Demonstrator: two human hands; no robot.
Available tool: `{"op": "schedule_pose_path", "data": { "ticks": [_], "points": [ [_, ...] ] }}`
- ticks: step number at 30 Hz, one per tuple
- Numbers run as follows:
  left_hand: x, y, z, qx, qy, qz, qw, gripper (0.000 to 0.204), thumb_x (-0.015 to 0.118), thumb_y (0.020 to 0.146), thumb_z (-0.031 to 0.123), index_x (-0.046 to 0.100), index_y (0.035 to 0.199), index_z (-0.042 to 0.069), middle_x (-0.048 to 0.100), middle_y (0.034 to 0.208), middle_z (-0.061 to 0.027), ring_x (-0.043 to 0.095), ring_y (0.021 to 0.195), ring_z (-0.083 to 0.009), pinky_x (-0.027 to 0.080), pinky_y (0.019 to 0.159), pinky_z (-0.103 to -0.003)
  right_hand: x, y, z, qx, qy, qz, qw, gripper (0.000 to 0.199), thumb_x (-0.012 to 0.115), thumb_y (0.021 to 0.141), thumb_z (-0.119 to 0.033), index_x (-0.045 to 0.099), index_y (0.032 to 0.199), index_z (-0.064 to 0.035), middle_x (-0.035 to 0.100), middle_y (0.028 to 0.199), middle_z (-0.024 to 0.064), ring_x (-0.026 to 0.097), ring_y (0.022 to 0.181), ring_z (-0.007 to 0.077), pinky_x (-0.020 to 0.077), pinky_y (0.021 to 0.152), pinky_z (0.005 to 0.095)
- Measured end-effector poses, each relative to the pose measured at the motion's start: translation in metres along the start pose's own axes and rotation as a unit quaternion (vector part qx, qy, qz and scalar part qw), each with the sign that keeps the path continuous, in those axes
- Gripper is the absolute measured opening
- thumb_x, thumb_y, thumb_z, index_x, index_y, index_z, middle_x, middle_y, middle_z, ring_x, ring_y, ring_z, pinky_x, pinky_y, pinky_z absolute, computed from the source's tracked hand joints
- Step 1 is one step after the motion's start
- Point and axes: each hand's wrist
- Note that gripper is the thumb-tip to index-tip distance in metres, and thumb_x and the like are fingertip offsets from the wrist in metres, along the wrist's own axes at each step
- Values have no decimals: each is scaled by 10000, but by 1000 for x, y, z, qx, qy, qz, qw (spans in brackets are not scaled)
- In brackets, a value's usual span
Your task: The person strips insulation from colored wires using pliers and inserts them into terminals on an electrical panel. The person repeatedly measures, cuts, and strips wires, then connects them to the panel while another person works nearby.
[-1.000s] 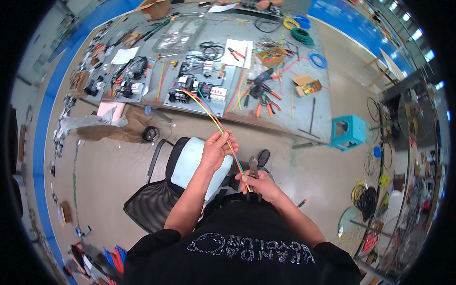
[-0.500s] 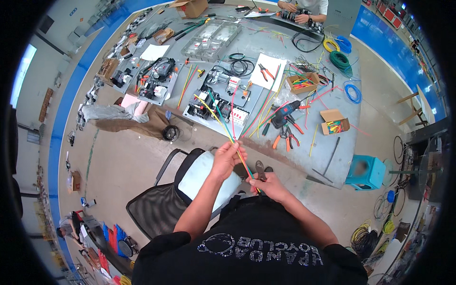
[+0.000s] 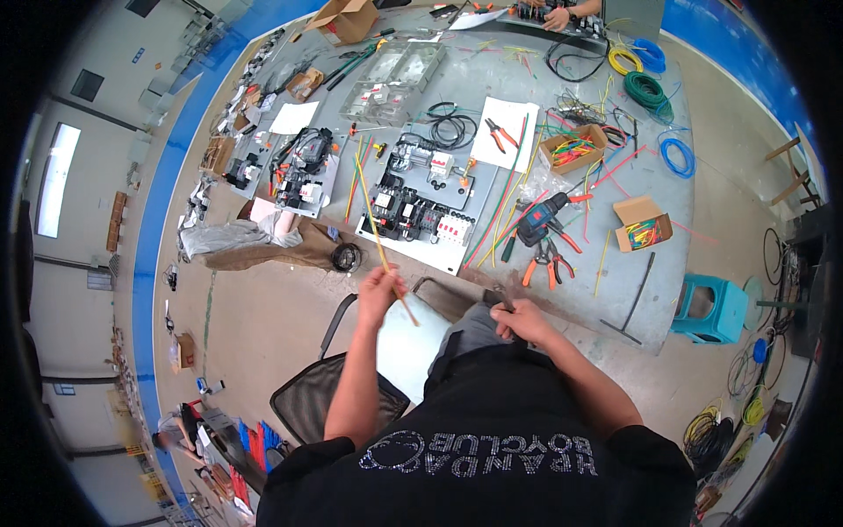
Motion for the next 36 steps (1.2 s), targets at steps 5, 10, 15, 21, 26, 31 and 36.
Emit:
{"op": "schedule_pose_path", "data": {
  "ticks": [5, 10, 15, 21, 26, 31, 36],
  "points": [
    [-92, 91, 13, 47, 195, 77, 977, 156, 610, 997, 144, 677, 1026, 6, 668, 770, -52, 640, 608, -129, 526, 565, -275, -42, 11, 43, 28, -25, 108, 993, 307, 698, 945, -271, 696, 1067, 10, 689, 738, 72, 652, 634, 146, 518, 603, 292],
    [-148, 221, 27, 100, 436, 117, 887, 191, 624, 919, 170, 733, 990, 29, 710, 757, -164, 715, 668, -275, 557, 643, -400, -64, 10, 69, 126, 10, 230, 965, 306, 722, 917, -295, 703, 989, 2, 664, 719, 45, 623, 639, 135, 492, 626, 301],
    [-166, 347, 27, 146, 579, 108, 794, 193, 612, 923, 226, 705, 942, 58, 692, 838, -227, 672, 824, -443, 514, 696, -533, -40, 22, 62, 151, 254, 410, 863, 277, 702, 932, -247, 633, 1058, -9, 686, 785, 118, 665, 630, 191, 555, 596, 325],
    [-193, 448, -6, 94, 633, 71, 765, 238, 615, 913, 247, 679, 1023, 46, 699, 899, -247, 672, 884, -467, 523, 753, -551, 24, 29, -3, 212, 225, 427, 850, 295, 686, 958, -247, 639, 1111, 1, 674, 781, 89, 653, 642, 172, 545, 637, 307],
    [-209, 504, -54, 1, 668, -20, 744, 347, 675, 852, 264, 665, 1113, 35, 708, 1047, -253, 680, 998, -442, 541, 857, -527, 72, 23, 3, 229, 267, 452, 820, 297, 692, 949, -231, 641, 1091, 25, 675, 757, 97, 648, 640, 181, 528, 626, 325],
    [-216, 520, -59, -10, 672, -43, 739, 384, 693, 829, 287, 658, 1103, 20, 704, 1061, -263, 675, 1033, -437, 532, 888, -531, 90, 30, 2, 229, 337, 481, 776, 254, 689, 948, -233, 643, 1070, -15, 678, 760, 87, 654, 635, 175, 524, 595, 315],
    [-213, 520, -44, -12, 644, -46, 763, 394, 698, 835, 289, 669, 1132, 31, 716, 1040, -238, 683, 1004, -429, 532, 869, -513, 84, 47, -1, 228, 317, 462, 796, 312, 701, 942, -255, 630, 1118, -7, 682, 791, 84, 660, 658, 168, 534, 608, 294]
  ]
}}
Point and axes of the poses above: each hand's wrist, its own y-axis towards the middle knuckle, its own x-axis out of the palm, z = x × y
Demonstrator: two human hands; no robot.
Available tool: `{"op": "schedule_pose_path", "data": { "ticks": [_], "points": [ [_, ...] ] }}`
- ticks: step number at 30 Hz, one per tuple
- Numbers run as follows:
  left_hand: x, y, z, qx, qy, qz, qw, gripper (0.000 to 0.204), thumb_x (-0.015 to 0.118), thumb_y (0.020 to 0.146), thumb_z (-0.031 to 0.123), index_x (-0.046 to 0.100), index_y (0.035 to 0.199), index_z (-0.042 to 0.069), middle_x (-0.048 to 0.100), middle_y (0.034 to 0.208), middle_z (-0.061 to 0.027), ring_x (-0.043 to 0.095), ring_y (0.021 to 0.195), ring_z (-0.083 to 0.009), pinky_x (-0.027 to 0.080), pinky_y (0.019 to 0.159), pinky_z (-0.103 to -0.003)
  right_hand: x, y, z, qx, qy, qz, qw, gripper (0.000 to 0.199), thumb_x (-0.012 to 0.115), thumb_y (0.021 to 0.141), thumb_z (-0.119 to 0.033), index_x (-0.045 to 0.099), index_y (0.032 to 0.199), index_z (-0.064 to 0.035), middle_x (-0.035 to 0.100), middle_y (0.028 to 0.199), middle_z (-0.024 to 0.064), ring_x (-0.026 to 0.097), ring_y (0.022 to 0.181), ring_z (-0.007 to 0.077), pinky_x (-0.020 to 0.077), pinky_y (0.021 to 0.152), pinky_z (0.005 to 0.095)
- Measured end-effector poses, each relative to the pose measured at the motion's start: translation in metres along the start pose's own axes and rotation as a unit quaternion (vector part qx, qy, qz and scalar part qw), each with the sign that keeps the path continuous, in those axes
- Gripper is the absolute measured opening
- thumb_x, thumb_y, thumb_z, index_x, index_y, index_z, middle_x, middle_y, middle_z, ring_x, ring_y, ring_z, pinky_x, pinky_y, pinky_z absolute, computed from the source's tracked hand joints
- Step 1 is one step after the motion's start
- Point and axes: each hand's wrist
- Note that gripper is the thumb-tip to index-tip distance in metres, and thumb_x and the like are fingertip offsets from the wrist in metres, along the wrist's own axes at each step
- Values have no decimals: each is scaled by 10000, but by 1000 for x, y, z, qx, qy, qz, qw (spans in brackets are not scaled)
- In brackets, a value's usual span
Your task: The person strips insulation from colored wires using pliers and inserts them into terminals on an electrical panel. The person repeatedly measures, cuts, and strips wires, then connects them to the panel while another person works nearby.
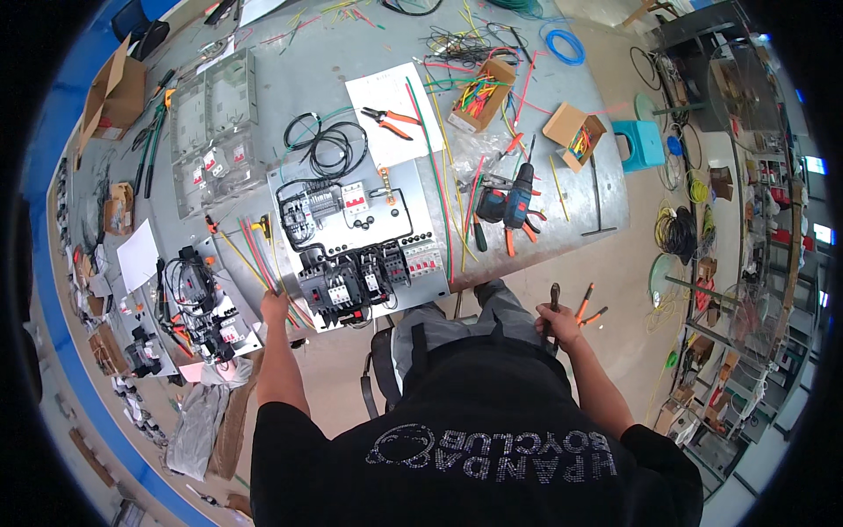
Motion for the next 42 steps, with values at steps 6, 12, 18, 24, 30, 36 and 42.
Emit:
{"op": "schedule_pose_path", "data": {
  "ticks": [6, 12, 18, 24, 30, 36, 42],
  "points": [
    [1, -13, -11, 37, -81, 37, 995, 465, 713, 854, 318, 670, 1208, 21, 721, 1051, -225, 698, 1006, -391, 538, 855, -469, 12, 10, -9, -4, -15, -22, 1000, 314, 706, 939, -258, 629, 1128, -19, 684, 799, 75, 656, 665, 159, 527, 612, 301],
    [32, -71, -37, 12, -93, 30, 995, 521, 713, 857, 358, 666, 1244, 12, 713, 945, -188, 694, 875, -349, 530, 803, -446, 5, 24, -19, -35, -11, -40, 999, 286, 700, 945, -255, 631, 1107, -30, 673, 786, 59, 648, 657, 151, 531, 622, 307],
    [69, -174, -39, -7, -85, 15, 996, 469, 703, 851, 312, 691, 1197, -5, 729, 992, -213, 706, 943, -358, 540, 828, -437, -22, 63, -28, -110, -61, -35, 991, 248, 696, 937, -233, 659, 1033, -8, 665, 768, 72, 641, 627, 152, 542, 590, 306],
    [135, -280, -46, -99, -274, -103, 951, 414, 708, 891, 257, 693, 1193, -25, 716, 829, -119, 666, 681, -174, 541, 617, -332, -51, 107, -27, -175, -170, -39, 969, 248, 727, 913, -261, 660, 927, -23, 630, 695, 49, 613, 580, 132, 525, 540, 285],
    [156, -365, 7, 141, -142, -207, 958, 238, 642, 949, 230, 703, 965, 0, 708, 809, -88, 672, 682, -185, 501, 544, -333, -94, 141, 4, -159, -168, -44, 972, 297, 736, 855, -303, 685, 875, -11, 669, 691, 75, 661, 580, 173, 548, 568, 328],
    [169, -390, 56, 166, -182, -160, 956, 299, 582, 971, 264, 679, 985, -18, 700, 871, -220, 705, 856, -299, 521, 762, -396, -158, 185, 52, -99, -231, -34, 967, 275, 730, 848, -282, 688, 820, -12, 659, 637, 78, 645, 524, 183, 540, 518, 333],
    [178, -415, 84, 68, -291, -170, 939, 271, 586, 943, 225, 679, 990, -26, 691, 868, -241, 707, 869, -256, 521, 767, -383, -228, 207, 86, -26, -257, -3, 966, 271, 719, 846, -284, 674, 803, -21, 683, 662, 85, 684, 555, 203, 575, 546, 353]
  ]
}}
Point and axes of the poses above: each hand's wrist, its own y-axis towards the middle knuckle, its own x-axis out of the palm, z = x × y
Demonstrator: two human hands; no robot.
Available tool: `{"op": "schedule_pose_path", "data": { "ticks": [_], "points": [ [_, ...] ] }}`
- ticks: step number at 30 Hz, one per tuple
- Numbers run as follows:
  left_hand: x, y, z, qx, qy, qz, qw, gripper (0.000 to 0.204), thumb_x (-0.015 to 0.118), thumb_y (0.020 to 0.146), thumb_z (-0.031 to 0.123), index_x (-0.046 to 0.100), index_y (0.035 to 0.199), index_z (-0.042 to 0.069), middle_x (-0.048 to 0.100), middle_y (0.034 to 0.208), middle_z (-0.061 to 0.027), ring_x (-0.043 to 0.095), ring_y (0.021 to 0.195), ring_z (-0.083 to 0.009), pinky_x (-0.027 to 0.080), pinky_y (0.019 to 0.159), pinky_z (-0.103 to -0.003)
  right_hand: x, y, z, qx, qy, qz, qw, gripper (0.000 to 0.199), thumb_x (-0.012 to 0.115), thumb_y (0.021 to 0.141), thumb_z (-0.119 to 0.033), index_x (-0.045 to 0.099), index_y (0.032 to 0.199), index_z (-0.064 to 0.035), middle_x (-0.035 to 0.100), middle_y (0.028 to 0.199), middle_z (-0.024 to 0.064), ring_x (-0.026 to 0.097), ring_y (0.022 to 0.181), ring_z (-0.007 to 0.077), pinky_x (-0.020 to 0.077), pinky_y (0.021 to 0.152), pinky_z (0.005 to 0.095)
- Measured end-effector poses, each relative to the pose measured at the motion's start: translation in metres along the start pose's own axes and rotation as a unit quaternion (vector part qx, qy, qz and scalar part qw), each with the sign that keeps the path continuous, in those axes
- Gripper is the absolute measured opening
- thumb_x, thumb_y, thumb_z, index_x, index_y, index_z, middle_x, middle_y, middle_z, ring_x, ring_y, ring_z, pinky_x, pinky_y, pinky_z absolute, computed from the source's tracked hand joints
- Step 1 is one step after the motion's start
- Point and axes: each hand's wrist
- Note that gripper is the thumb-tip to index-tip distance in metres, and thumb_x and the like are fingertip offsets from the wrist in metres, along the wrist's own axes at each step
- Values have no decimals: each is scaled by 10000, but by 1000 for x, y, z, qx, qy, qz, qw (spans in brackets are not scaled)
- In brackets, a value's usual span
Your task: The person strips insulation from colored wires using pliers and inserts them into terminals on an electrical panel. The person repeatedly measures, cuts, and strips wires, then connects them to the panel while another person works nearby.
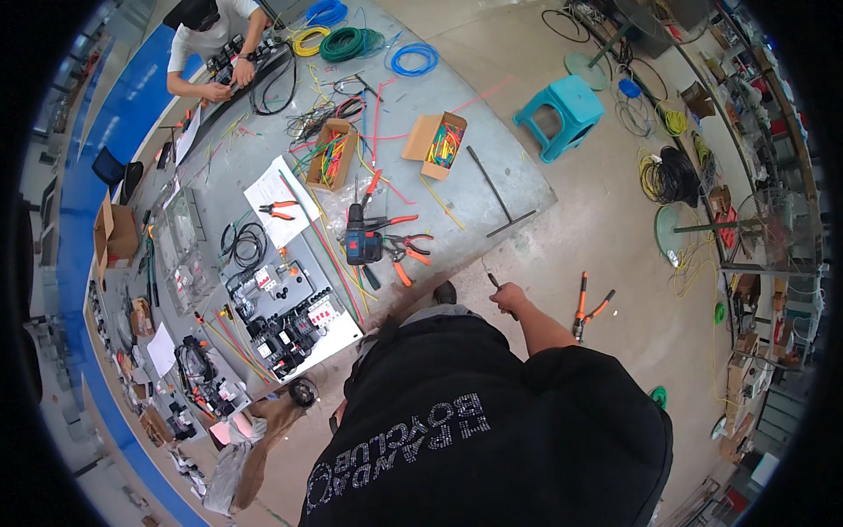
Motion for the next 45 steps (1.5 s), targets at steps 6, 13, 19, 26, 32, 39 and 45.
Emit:
{"op": "schedule_pose_path", "data": {
  "ticks": [6, 13, 19, 26, 32, 39, 45],
  "points": [
    [35, -13, -12, 11, 167, -25, 986, 270, 593, 937, 223, 680, 995, -25, 696, 865, -232, 700, 872, -229, 522, 768, -378, -7, 11, -6, -17, 48, 9, 999, 291, 706, 859, -307, 680, 833, -19, 701, 689, 93, 689, 556, 206, 566, 559, 357],
    [41, -23, -21, 17, 218, -28, 975, 268, 600, 929, 220, 682, 1001, -25, 701, 862, -221, 692, 875, -198, 523, 769, -372, 12, 10, -26, -41, 94, -41, 994, 297, 742, 860, -281, 668, 831, 5, 667, 669, 102, 662, 549, 202, 545, 516, 356],
    [43, -21, -23, 12, 219, -17, 976, 268, 606, 922, 217, 684, 1006, -25, 706, 860, -212, 684, 879, -172, 524, 770, -367, 10, 7, -18, -60, 56, -31, 996, 296, 750, 823, -309, 693, 802, -19, 702, 701, 107, 678, 579, 211, 557, 592, 354],
    [53, -18, -40, 8, 195, -22, 980, 306, 595, 896, 268, 705, 1017, 10, 718, 937, -230, 715, 948, -369, 535, 809, -415, 55, 14, 63, -127, -29, 70, 989, 398, 678, 814, -445, 752, 846, -55, 719, 894, 243, 703, 898, 419, 539, 761, 502],
    [66, -29, 49, -55, 147, -3, 988, 303, 600, 897, 184, 724, 1114, 12, 741, 915, -170, 720, 819, -276, 558, 724, -379, 31, 57, 140, -211, -249, 6, 945, 405, 648, 830, -454, 755, 897, -70, 736, 960, 203, 708, 944, 391, 556, 806, 477],
    [59, -15, 112, -89, 46, 41, 994, 236, 642, 923, 155, 728, 1066, -12, 718, 833, -85, 679, 680, -163, 557, 575, -307, -6, -5, 51, -58, -121, 24, 991, 430, 703, 784, -464, 770, 959, -77, 753, 961, 168, 726, 937, 317, 559, 860, 418],
    [60, 16, 129, -29, 1, 55, 998, 263, 645, 921, 188, 711, 1070, -19, 725, 858, -88, 691, 728, -160, 543, 599, -290, -4, -17, 8, -72, -47, 32, 996, 392, 694, 792, -438, 765, 866, -60, 754, 842, 133, 736, 820, 289, 573, 782, 400]
  ]
}}
Point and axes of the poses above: each hand's wrist, its own y-axis towards the middle knuckle, its own x-axis out of the palm, z = x × y
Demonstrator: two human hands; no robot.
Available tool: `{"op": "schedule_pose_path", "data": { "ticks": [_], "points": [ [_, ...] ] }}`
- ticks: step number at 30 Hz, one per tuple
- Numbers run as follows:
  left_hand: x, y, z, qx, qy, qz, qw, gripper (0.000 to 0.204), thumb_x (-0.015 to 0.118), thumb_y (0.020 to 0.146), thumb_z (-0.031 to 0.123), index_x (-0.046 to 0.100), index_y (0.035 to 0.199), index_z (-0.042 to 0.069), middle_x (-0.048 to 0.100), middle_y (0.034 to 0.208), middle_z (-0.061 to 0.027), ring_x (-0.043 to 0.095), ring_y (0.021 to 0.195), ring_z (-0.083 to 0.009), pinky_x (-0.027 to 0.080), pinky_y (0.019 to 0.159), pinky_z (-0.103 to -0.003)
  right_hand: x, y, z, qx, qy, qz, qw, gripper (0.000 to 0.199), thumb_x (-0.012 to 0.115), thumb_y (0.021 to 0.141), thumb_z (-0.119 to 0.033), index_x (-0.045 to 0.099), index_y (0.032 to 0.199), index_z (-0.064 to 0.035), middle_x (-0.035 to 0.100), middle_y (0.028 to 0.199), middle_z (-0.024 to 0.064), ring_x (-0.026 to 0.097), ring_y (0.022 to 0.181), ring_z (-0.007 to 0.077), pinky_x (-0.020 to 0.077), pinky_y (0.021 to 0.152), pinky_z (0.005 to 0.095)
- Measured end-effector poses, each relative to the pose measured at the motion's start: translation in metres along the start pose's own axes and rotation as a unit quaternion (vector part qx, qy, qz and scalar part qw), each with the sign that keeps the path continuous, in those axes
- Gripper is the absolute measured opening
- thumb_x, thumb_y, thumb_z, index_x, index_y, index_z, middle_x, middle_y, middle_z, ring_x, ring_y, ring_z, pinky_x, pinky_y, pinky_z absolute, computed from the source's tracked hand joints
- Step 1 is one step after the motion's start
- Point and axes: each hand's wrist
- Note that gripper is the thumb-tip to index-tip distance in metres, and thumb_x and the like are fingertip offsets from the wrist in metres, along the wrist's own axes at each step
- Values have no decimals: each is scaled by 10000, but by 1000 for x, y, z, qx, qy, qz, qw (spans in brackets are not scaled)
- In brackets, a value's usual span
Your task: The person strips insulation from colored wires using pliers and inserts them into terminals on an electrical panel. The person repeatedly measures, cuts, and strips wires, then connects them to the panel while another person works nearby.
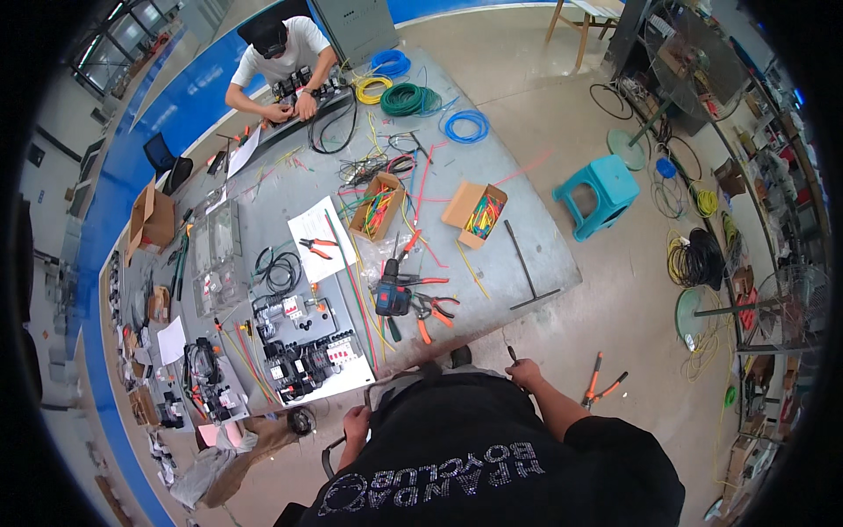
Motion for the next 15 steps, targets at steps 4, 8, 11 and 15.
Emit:
{"op": "schedule_pose_path", "data": {
  "ticks": [4, 8, 11, 15],
  "points": [
    [20, 34, 22, 19, -1, -47, 999, 283, 648, 922, 206, 711, 1072, -26, 734, 868, -106, 708, 756, -167, 541, 616, -292, 18, 26, 29, -21, -57, 19, 998, 475, 725, 783, -535, 782, 940, -90, 759, 890, 136, 731, 863, 292, 560, 825, 396],
    [28, 75, 27, 68, 37, -71, 995, 316, 650, 927, 220, 710, 1079, -50, 743, 883, -131, 711, 752, -174, 546, 645, -297, 12, 19, 7, -43, -85, 1, 995, 504, 709, 779, -565, 790, 958, -100, 752, 965, 175, 722, 935, 322, 553, 861, 396],
    [39, 98, 31, 57, -33, -107, 992, 321, 658, 931, 233, 707, 1082, -46, 736, 857, -124, 704, 758, -176, 548, 693, -315, -2, -7, -15, -37, -80, 35, 995, 468, 704, 798, -524, 780, 951, -88, 759, 904, 144, 731, 885, 299, 562, 838, 389],
    [47, 113, 48, 56, -43, -130, 989, 302, 654, 929, 225, 710, 1065, -40, 730, 839, -123, 701, 759, -185, 550, 717, -326, -14, -25, -28, 24, -65, 20, 997, 425, 700, 815, -466, 763, 965, -73, 749, 791, 102, 735, 748, 253, 578, 756, 366]
  ]
}}
Point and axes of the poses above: each hand's wrist, its own y-axis towards the middle knuckle, its own x-axis out of the palm, z = x × y
